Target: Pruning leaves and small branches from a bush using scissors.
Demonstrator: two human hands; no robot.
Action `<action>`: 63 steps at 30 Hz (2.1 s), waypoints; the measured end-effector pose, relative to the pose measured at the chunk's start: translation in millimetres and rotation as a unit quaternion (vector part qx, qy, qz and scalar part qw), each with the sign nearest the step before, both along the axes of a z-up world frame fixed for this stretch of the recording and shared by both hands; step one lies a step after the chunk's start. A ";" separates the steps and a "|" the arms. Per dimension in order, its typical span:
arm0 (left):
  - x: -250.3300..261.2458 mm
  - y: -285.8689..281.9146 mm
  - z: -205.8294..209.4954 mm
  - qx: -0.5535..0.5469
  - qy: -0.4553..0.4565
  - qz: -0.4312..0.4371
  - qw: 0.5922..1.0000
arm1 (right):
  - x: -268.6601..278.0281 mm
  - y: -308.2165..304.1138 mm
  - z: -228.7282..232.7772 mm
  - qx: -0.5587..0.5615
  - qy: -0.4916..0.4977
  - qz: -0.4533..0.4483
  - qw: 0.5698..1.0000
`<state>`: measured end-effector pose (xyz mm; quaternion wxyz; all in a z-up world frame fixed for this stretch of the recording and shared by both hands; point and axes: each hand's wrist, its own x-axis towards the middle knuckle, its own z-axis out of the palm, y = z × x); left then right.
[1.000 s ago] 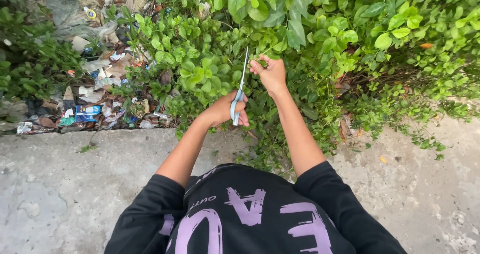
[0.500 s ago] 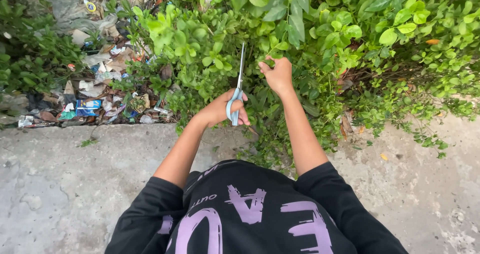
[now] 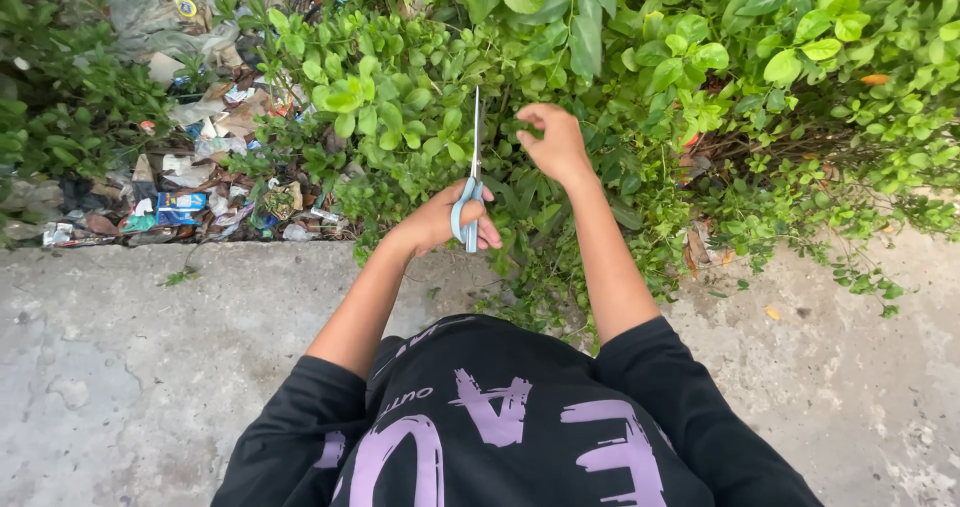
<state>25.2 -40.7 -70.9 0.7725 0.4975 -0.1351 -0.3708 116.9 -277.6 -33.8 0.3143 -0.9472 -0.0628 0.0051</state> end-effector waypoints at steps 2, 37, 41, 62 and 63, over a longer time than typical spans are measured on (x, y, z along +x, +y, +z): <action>0.5 -0.4 -2.1 -0.004 -0.003 0.007 1.000 | 4.4 19.9 16.1 0.049 -0.016 0.015 0.999; 33.9 4.0 -12.7 0.125 0.059 0.180 0.974 | 42.0 77.6 -1.0 0.083 -0.055 0.079 0.992; 31.0 7.8 -9.3 0.134 0.056 0.167 0.975 | 42.8 68.5 -7.6 0.066 -0.048 0.069 0.994; 21.7 10.1 -5.1 0.090 0.053 0.039 0.994 | 55.9 40.1 -30.2 0.059 -0.020 -0.028 0.998; 23.3 9.8 -4.3 0.093 0.064 0.032 0.993 | 60.1 43.3 -27.2 0.076 -0.039 -0.029 0.996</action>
